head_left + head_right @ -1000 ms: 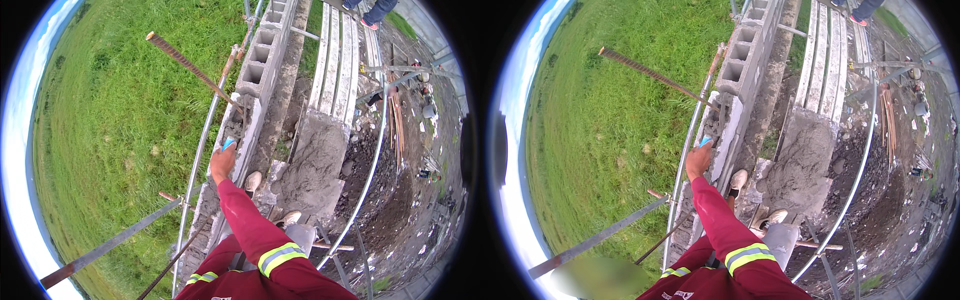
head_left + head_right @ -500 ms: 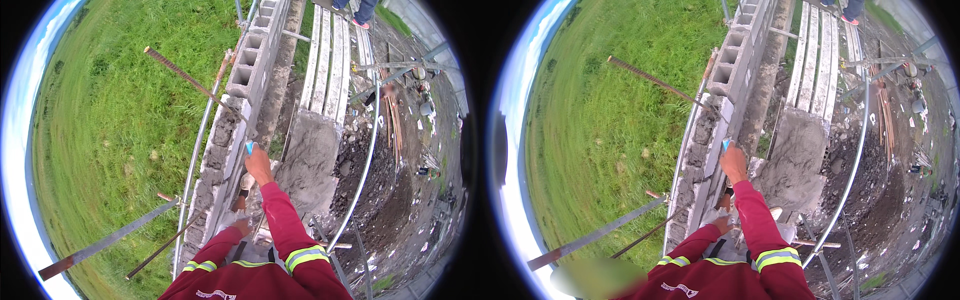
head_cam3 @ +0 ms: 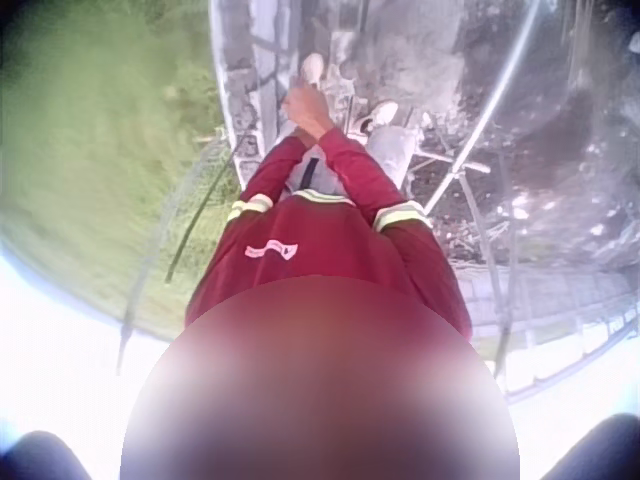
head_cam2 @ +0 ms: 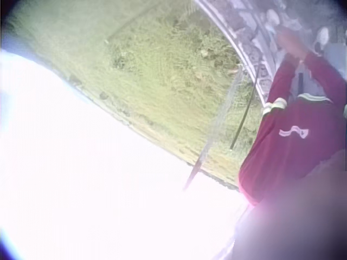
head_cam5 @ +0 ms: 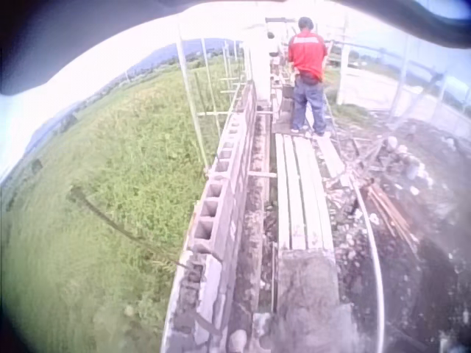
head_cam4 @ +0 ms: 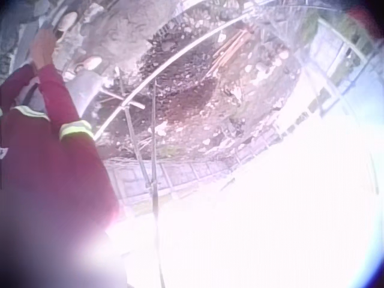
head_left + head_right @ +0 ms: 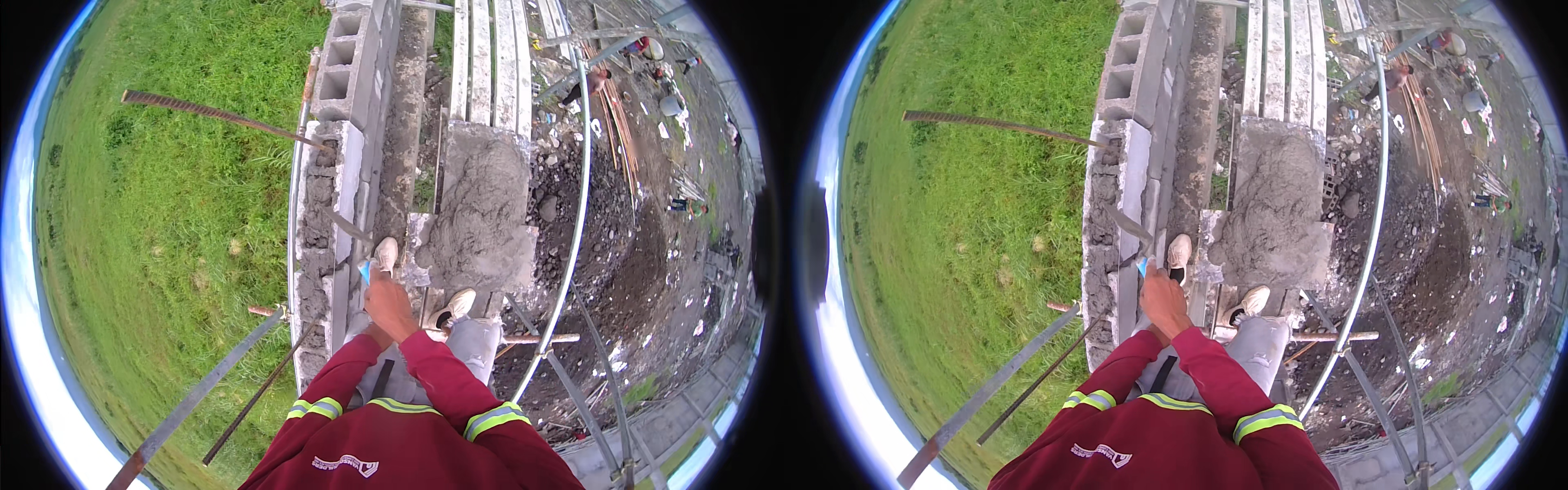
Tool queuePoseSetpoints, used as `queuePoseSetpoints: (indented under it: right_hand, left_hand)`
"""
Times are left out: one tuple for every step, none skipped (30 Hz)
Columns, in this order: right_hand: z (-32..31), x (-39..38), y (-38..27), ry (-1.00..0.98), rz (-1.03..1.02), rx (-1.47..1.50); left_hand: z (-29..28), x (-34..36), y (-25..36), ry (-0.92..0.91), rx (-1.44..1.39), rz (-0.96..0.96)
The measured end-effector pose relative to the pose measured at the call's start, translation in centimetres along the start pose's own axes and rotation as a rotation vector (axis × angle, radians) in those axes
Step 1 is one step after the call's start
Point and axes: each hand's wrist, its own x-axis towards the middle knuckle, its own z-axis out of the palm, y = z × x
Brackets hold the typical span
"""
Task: The person scoops mortar from a bucket and applies it to the joints between concrete blocks on a wall using a trowel. They repeatedly smooth the mortar along the seams and occasionally reposition on the scaffolding to reach different sections.
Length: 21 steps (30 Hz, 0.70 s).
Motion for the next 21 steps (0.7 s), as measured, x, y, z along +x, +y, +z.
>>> queuePoseSetpoints:
  right_hand:
    - [0.0,-0.5,2.1,0.035,-0.025,0.128]
    - [0.4,-1.8,4.6,0.068,0.059,0.218]
    - [1.2,-2.7,7.6,0.146,0.110,0.290]
    - [2.4,-3.2,11.1,0.245,0.113,0.362]
    - [4.0,-3.9,15.0,0.352,0.233,0.401]
    - [6.0,-4.2,19.6,0.468,0.328,0.473]
    - [8.5,-4.6,24.3,0.563,0.447,0.563]
    - [11.4,-5.0,29.2,0.623,0.612,0.685]
    - [14.4,-4.9,34.5,0.669,0.875,0.796]
    - [17.7,-4.8,39.1,0.800,0.992,0.894]
    - [21.1,-4.7,43.7,0.865,1.108,0.809]
    - [24.1,-4.5,47.9,0.913,1.167,0.630]
    - [26.9,-4.2,51.4,0.975,1.169,0.611]
    - [29.2,-4.2,54.4,0.918,1.358,0.697]
    - [31.5,-3.9,55.9,0.966,1.244,0.553]
    - [33.4,-3.4,56.6,0.982,1.235,0.426]
    - [35.3,-2.5,55.7,1.011,1.228,0.595]
    - [36.7,-1.5,54.4,0.991,1.168,0.648]
    - [37.9,0.8,52.6,0.790,1.352,0.784]
    - [38.7,3.4,50.6,0.818,1.389,1.051]
    - [39.1,6.3,48.5,0.854,1.392,1.167]
  left_hand:
    - [-0.5,-0.4,0.1,0.023,0.016,0.010]
    - [-1.0,-0.4,0.3,0.040,0.039,0.016]
    - [-1.3,-0.6,0.4,0.070,0.065,0.014]
    - [-1.4,-0.5,0.5,0.083,0.095,-0.004]
    - [-1.4,-0.3,0.4,0.062,0.180,-0.079]
    - [-1.0,0.0,0.3,0.067,0.180,-0.101]
    - [-0.6,0.6,0.1,0.045,0.223,-0.160]
    - [0.0,1.0,-0.1,0.007,0.279,-0.251]
    - [0.6,1.8,-0.4,0.036,0.238,-0.237]
    - [1.2,2.4,-0.6,0.052,0.207,-0.249]
    - [1.7,2.9,-0.9,0.017,0.181,-0.294]
    - [2.1,3.4,-1.1,0.084,0.177,-0.232]
    - [2.4,3.7,-1.1,0.107,0.175,-0.204]
    - [2.6,3.9,-1.2,0.127,0.172,-0.202]
    - [2.6,3.9,-1.1,0.150,0.137,-0.173]
    - [2.5,3.9,-1.1,0.162,0.109,-0.166]
    - [2.4,3.9,-0.9,0.186,0.080,-0.160]
    - [2.1,3.9,-0.8,0.164,0.085,-0.173]
    - [1.8,3.9,-0.6,0.161,0.089,-0.180]
    - [1.4,4.0,-0.5,0.153,0.098,-0.180]
    - [1.0,4.1,-0.3,0.166,0.083,-0.185]
